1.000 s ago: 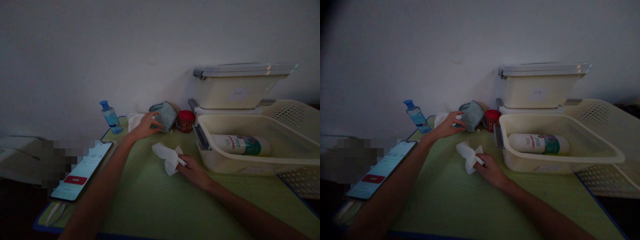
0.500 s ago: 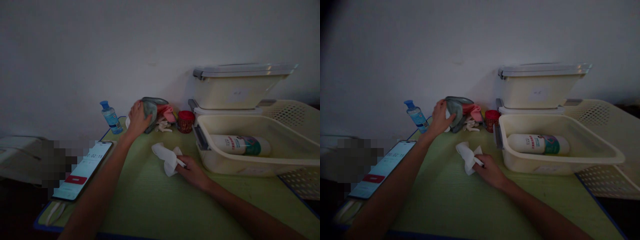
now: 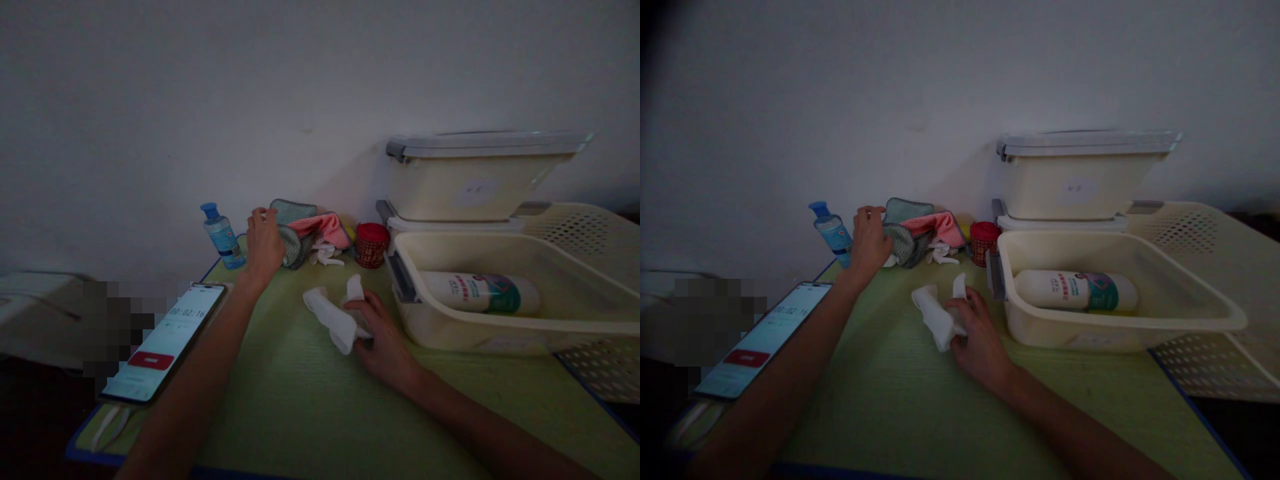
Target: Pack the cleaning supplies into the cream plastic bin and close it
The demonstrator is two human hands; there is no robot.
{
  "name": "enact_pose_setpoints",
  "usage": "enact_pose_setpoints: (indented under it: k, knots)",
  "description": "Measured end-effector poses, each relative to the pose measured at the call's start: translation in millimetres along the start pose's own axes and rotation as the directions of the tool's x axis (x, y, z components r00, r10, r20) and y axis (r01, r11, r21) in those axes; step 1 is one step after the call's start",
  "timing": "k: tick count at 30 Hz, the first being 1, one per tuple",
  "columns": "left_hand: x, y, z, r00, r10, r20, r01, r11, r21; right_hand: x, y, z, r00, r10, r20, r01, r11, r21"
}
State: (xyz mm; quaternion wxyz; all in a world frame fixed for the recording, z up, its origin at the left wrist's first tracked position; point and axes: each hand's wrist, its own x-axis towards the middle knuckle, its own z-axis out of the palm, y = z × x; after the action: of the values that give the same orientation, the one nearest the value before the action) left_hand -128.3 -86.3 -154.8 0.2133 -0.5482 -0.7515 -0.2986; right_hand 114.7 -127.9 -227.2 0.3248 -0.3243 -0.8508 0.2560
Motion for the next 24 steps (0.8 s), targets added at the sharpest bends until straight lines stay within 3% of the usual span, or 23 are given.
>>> enact_pose_setpoints:
  k: [2,5,7,10,16,20,24]
  knots:
    - [-2,14,6.8,0.989,0.147,-0.011,-0.147,0.979,-0.139,-3,1,1,0.998,-0.067,0.014,0.068,0.997,-0.039]
    - [-4,37,25.3,0.921,0.343,0.188,-0.281,0.914,-0.292,-5,0,0,0.99,-0.136,0.039,0.139,0.988,-0.065]
    - [-4,49,40.6,0.903,0.301,0.306,-0.199,0.925,-0.324,-6,-2,-2,0.987,-0.158,0.041,0.16,0.986,-0.056]
    - [0,58,61.2,0.923,0.166,0.347,-0.041,0.939,-0.341,-6,-5,-5,0.985,-0.169,0.024,0.17,0.985,-0.041]
    - [26,39,73.4,0.969,0.073,0.234,0.048,0.88,-0.472,-6,-6,-7,0.988,-0.146,0.053,0.147,0.989,-0.012]
    - [51,26,60.9,0.995,-0.048,0.087,0.089,0.819,-0.567,-7,-6,-7,0.985,-0.167,0.039,0.167,0.986,-0.006]
    - [64,17,46.3,0.982,-0.166,-0.084,0.051,0.674,-0.737,-7,-6,-8,0.98,-0.198,0.031,0.198,0.98,-0.011]
